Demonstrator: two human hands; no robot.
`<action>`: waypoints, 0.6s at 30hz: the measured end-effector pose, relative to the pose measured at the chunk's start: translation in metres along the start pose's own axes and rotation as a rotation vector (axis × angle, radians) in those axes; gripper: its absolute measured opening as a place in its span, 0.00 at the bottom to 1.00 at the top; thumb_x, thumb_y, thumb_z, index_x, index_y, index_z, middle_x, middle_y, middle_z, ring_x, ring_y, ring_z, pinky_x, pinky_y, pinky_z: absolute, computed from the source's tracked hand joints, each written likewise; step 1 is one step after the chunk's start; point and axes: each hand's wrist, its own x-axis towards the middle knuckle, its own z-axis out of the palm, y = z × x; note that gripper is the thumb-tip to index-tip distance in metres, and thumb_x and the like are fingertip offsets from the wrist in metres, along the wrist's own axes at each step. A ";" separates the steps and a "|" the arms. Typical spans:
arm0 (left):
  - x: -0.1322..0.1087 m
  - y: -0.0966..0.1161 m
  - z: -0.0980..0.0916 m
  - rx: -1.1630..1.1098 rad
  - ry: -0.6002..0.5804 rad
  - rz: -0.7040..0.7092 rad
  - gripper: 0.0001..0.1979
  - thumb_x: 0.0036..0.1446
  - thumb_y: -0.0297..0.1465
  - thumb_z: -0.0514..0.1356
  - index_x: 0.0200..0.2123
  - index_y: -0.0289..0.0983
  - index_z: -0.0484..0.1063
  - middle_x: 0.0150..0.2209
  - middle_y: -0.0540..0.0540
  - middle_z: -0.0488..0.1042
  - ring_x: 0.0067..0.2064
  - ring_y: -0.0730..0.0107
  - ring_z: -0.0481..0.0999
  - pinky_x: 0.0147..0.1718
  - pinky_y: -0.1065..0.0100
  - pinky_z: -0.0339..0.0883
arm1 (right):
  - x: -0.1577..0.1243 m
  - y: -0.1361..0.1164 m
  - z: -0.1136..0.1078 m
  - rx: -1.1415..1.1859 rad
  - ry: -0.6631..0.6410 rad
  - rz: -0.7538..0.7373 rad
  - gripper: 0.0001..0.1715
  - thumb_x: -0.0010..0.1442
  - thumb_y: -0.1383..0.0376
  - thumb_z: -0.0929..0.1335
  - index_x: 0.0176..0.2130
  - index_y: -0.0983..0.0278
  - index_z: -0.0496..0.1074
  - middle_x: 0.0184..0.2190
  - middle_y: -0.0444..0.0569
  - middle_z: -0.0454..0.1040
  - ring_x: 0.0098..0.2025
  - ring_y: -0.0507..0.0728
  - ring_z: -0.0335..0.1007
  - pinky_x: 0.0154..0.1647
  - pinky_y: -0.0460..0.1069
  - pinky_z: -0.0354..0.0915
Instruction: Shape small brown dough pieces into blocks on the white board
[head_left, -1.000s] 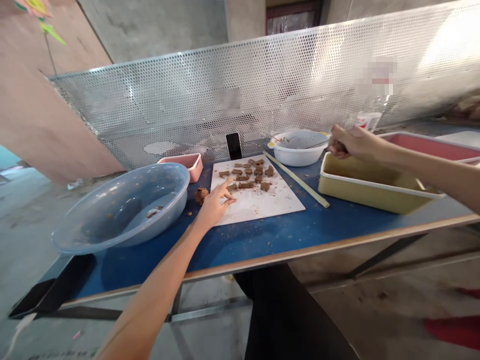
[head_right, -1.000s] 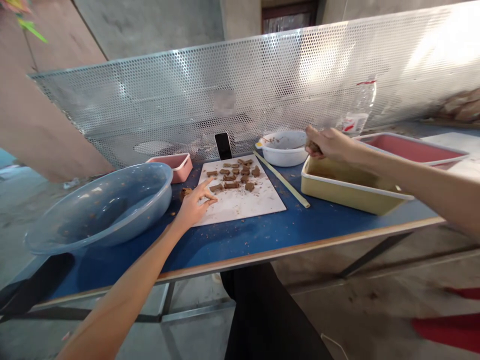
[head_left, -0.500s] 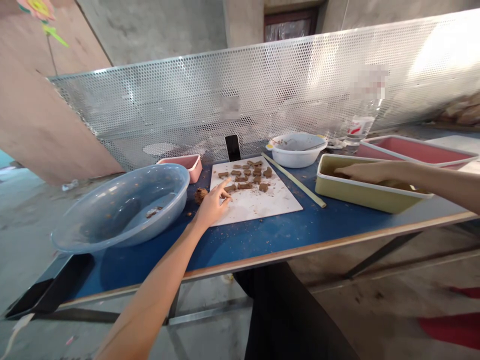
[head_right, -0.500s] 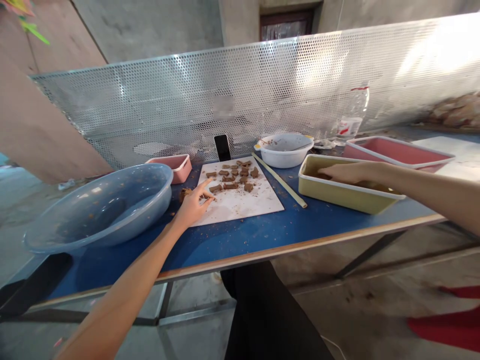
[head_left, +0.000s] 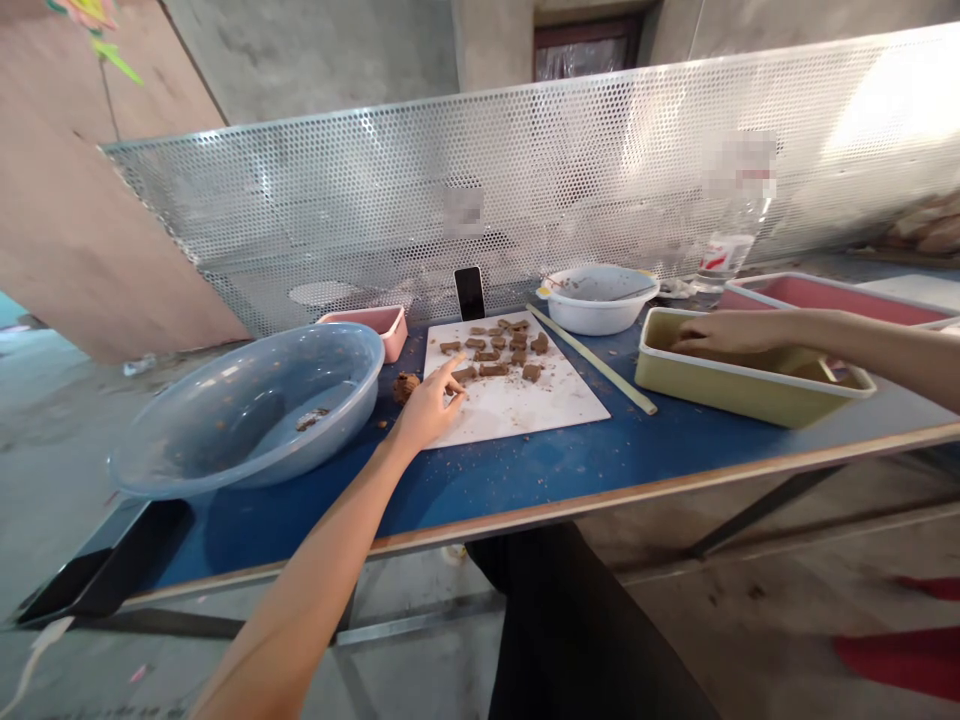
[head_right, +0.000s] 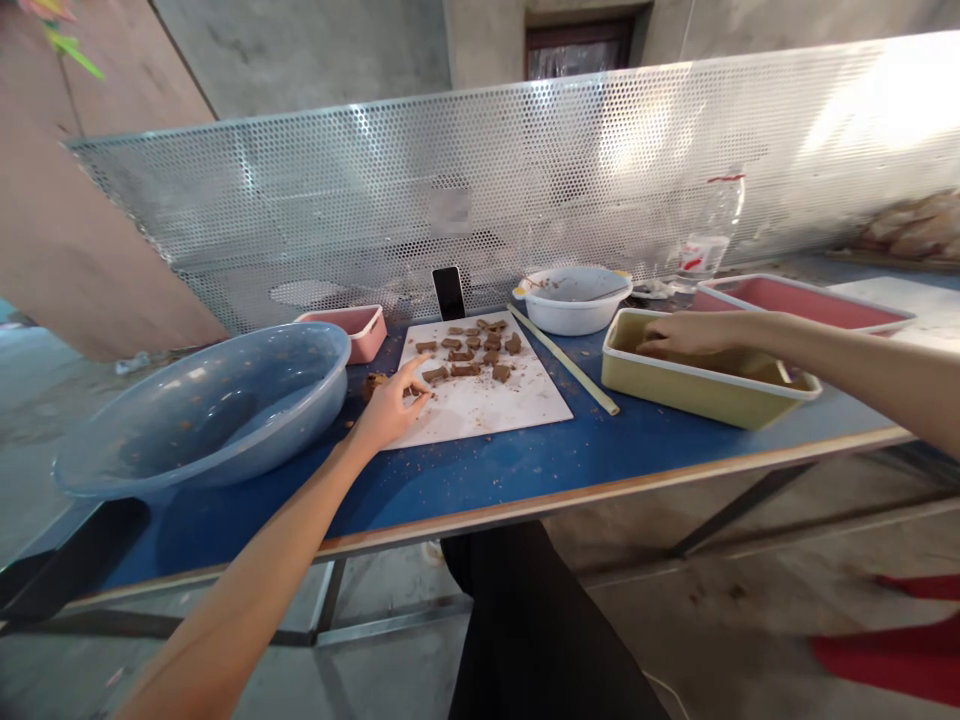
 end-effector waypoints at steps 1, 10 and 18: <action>0.000 0.000 0.000 0.002 -0.002 -0.003 0.36 0.69 0.27 0.62 0.78 0.44 0.62 0.44 0.46 0.85 0.46 0.58 0.83 0.56 0.57 0.74 | 0.002 0.003 -0.002 -0.001 -0.091 -0.034 0.04 0.61 0.69 0.81 0.35 0.67 0.86 0.42 0.66 0.86 0.36 0.54 0.78 0.44 0.51 0.66; 0.000 -0.002 0.001 -0.011 -0.011 -0.028 0.38 0.69 0.26 0.62 0.79 0.44 0.59 0.43 0.46 0.84 0.45 0.58 0.83 0.54 0.58 0.75 | 0.007 0.016 -0.001 -0.006 -0.255 -0.137 0.14 0.72 0.72 0.72 0.54 0.67 0.85 0.56 0.67 0.82 0.50 0.54 0.79 0.54 0.52 0.63; 0.000 -0.002 0.001 -0.032 -0.006 -0.037 0.38 0.69 0.27 0.63 0.79 0.42 0.58 0.43 0.46 0.85 0.43 0.59 0.84 0.53 0.59 0.75 | -0.012 -0.012 -0.002 -0.058 -0.210 -0.136 0.10 0.72 0.73 0.71 0.38 0.65 0.84 0.46 0.64 0.85 0.42 0.58 0.77 0.49 0.54 0.64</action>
